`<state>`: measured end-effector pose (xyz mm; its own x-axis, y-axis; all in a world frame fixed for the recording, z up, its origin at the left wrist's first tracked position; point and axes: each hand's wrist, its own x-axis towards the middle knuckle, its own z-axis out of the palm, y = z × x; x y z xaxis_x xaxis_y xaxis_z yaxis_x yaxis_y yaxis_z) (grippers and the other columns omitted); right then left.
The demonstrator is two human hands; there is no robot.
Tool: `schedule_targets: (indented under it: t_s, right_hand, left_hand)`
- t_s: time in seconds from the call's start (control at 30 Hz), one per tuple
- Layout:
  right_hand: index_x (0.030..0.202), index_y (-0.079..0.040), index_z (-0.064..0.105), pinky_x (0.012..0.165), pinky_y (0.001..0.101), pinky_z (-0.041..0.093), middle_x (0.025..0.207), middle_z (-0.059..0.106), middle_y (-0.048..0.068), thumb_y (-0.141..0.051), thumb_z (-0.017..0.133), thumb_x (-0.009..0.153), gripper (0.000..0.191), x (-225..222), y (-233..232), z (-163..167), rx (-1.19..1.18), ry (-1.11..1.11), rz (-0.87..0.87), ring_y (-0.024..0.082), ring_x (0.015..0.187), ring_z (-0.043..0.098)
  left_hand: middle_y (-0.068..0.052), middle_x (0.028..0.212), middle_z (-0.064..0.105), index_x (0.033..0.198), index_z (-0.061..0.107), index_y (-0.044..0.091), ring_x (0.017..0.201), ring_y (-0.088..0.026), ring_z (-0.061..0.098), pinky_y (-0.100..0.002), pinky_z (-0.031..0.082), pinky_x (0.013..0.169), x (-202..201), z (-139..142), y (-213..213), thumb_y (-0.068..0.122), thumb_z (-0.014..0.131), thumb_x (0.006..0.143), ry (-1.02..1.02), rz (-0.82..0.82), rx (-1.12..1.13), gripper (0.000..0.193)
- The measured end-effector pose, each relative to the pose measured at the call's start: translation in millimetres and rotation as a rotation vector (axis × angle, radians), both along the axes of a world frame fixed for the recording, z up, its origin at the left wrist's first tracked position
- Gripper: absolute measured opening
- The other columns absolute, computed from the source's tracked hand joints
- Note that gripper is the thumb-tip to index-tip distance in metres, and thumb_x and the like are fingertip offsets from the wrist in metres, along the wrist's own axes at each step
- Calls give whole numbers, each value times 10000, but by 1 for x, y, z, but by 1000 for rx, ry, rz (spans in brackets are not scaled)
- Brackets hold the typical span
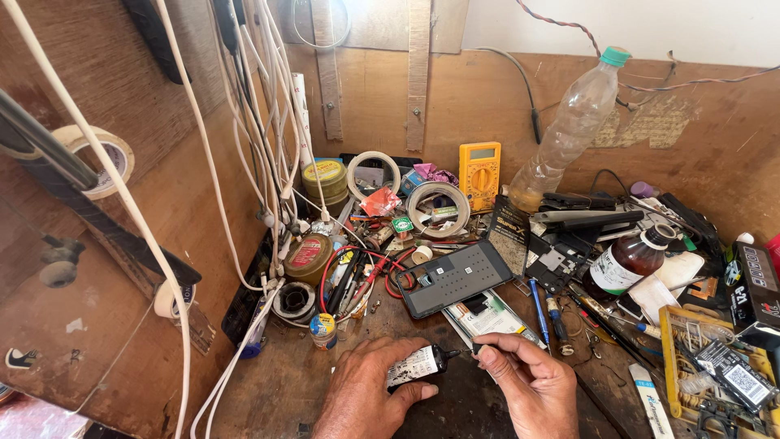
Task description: The person replaces a smartphone battery, reconnects the internal connector, and reassembles the phone. They then power on the device to confirm it boots and briefly wipe the screen with a cloth.
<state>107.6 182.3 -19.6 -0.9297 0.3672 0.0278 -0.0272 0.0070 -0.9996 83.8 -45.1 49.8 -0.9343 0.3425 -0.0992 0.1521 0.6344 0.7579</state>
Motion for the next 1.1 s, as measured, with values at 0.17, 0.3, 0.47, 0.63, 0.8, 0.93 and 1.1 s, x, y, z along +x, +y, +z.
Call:
schedule_targets:
  t_s: [0.17,0.3,0.47,0.63,0.8,0.93,1.1]
  right_hand:
    - [1069,19,811,806,286,599,881,800,116,-108,749,864,249,1,-1,3,2,-27,-4,131,833,720]
    - [1055,15,815,801,288,601,872,801,112,-114,753,860,242,2,-2,7,20,-40,-12,135,825,724]
    - [1040,18,814,801,281,598,867,796,103,-92,757,857,221,2,-4,8,11,-51,-20,128,821,721]
    - [1041,21,813,767,249,565,872,782,83,-49,757,864,199,4,-7,10,31,27,-11,108,803,690]
    - [1015,-11,819,736,208,536,899,794,45,-68,755,866,172,2,-5,23,257,89,-7,62,798,685]
    - [1030,-31,784,764,185,541,936,794,21,-73,728,905,144,-12,0,39,380,245,20,37,839,700]
    - [1048,-56,801,655,204,541,884,798,10,-80,762,888,166,-28,6,53,498,194,-5,48,729,682]
  left_hand:
    - [-27,1325,684,1309,709,239,1315,-212,565,-416,366,1142,1,3,0,305,871,739,-10,3,7,595]
    - [-27,1350,674,1323,702,253,1327,-205,547,-413,337,1150,2,5,1,308,862,755,-31,14,-18,592]
    - [-30,1258,693,1308,710,248,1290,-215,576,-394,397,1119,3,7,0,309,857,749,-20,18,2,582]
    - [-44,1242,708,1288,720,229,1235,-243,599,-415,429,1067,5,9,-1,291,867,729,49,28,34,582]
    - [-89,1164,708,1255,722,163,1147,-308,601,-467,432,980,-1,10,-1,244,874,713,278,-24,61,569]
    - [-106,1096,710,1203,733,138,1101,-331,622,-463,459,937,-20,10,0,257,857,748,431,-91,65,486]
    - [-100,1073,718,1239,712,154,1070,-317,635,-458,471,927,-41,15,7,268,845,760,443,-164,-37,510]
